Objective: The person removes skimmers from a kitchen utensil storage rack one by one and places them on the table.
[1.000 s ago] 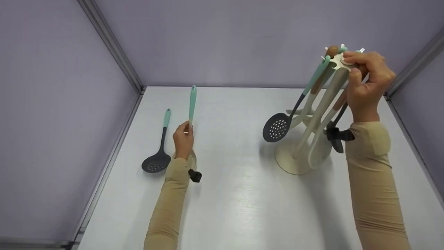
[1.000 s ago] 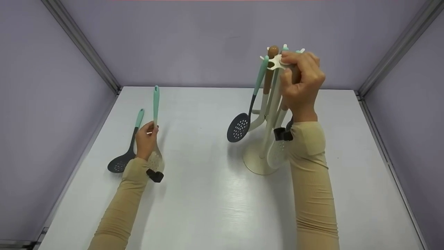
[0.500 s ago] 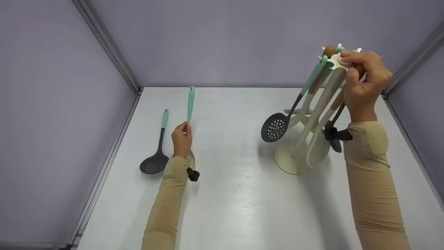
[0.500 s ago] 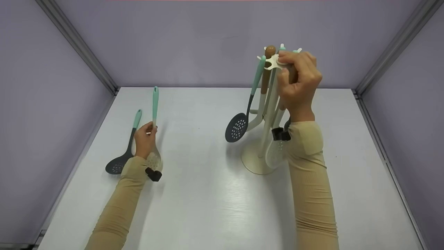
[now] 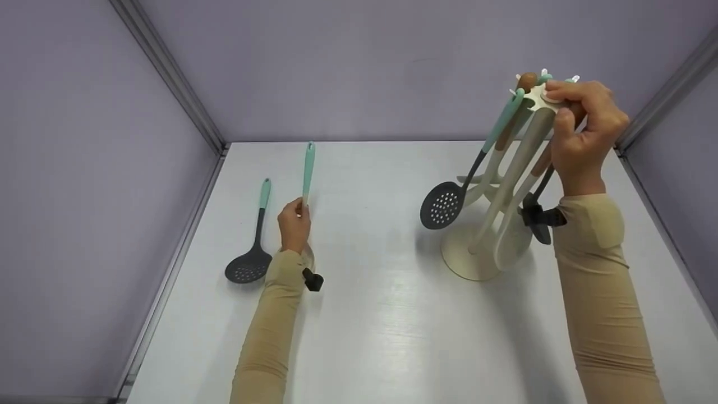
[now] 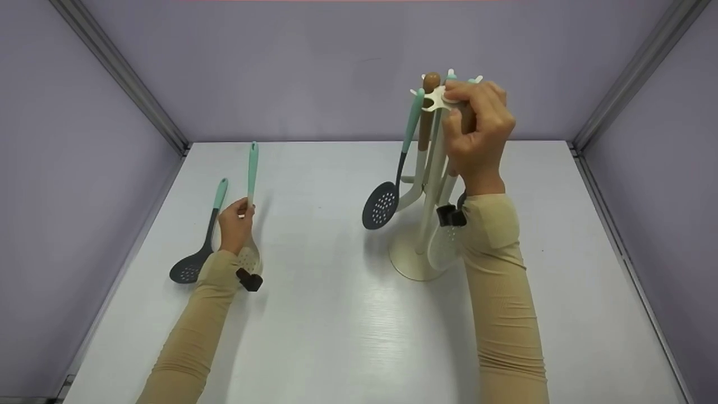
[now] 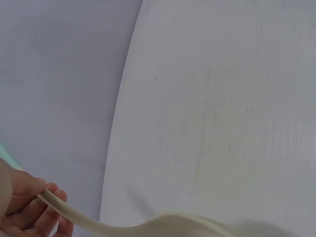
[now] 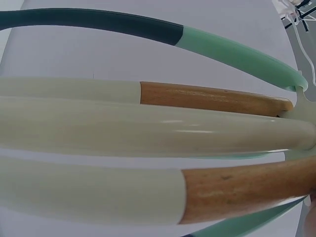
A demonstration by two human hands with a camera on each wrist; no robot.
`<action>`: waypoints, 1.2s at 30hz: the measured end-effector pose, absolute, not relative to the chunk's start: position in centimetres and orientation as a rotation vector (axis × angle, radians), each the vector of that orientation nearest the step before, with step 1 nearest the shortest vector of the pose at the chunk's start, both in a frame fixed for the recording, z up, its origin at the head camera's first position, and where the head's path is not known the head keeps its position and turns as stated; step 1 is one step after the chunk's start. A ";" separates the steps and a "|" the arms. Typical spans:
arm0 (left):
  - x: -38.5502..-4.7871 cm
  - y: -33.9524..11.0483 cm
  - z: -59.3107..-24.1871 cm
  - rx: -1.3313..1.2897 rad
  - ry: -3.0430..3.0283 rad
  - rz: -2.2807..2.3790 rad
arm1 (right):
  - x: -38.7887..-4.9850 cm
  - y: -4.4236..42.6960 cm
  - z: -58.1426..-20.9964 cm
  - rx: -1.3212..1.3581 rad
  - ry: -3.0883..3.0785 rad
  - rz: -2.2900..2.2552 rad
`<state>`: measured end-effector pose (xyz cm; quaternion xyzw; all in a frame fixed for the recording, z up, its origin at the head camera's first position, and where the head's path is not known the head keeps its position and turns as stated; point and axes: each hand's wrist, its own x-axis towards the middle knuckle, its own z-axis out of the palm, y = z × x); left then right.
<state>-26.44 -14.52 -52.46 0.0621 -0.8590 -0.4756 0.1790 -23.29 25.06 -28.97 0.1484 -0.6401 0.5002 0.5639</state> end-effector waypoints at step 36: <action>-27.1 -15.9 -53.9 0.288 -2.532 -1.393 | -22.7 24.8 -28.9 0.341 -1.492 1.185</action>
